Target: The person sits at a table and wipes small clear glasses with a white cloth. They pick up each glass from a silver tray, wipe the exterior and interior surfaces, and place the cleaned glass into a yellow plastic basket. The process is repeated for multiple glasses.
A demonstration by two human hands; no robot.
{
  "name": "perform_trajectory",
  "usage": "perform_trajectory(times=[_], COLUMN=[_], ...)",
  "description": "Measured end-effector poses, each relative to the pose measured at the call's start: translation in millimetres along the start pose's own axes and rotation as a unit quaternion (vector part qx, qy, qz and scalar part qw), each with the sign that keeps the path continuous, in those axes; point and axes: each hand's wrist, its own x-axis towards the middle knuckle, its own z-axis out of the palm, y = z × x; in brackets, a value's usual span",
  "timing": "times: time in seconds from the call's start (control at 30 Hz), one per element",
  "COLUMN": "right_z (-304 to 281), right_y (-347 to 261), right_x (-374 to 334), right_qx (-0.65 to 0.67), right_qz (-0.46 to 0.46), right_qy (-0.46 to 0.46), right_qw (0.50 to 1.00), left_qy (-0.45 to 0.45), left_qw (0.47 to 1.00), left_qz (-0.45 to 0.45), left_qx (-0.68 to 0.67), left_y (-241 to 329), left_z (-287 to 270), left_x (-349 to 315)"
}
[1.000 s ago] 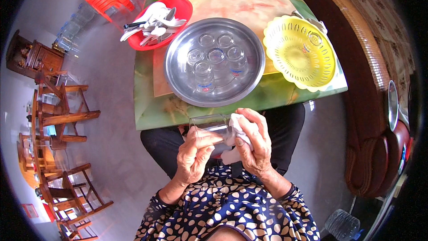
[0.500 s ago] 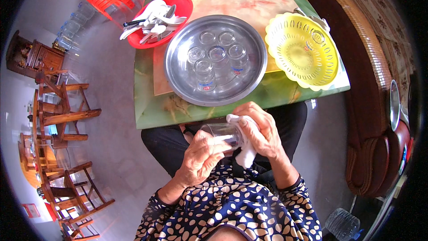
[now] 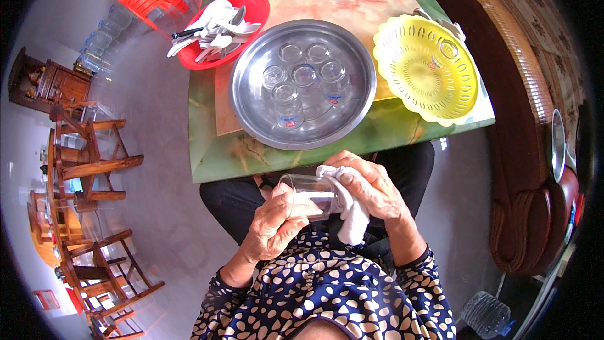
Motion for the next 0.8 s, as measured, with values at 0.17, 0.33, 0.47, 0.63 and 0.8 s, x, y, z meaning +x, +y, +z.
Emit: perform_trajectory(times=[0.17, 0.33, 0.47, 0.63, 0.8], right_z=[12, 47, 58, 78, 74], right_y=[22, 23, 19, 5, 12], right_x=[-10, -7, 2, 16, 25], right_qx=[0.230, 0.290, 0.240, -0.008, -0.258], right_qz=[0.107, 0.091, 0.002, -0.119, -0.175], right_qy=[0.056, 0.249, 0.279, 0.315, 0.299], right_qw=[0.966, 0.920, 0.930, 0.942, 0.902], left_qy=[0.026, 0.165, 0.175, 0.205, 0.221], left_qw=[0.987, 0.959, 0.954, 0.920, 0.866], left_qz=[-0.044, -0.111, -0.151, -0.184, -0.239], left_qx=[-0.152, -0.203, -0.193, -0.279, -0.379], left_y=[-4, -17, -9, -2, 12], left_z=[7, 25, 29, 40, 34], left_x=[-4, 3, 2, 7, 24])
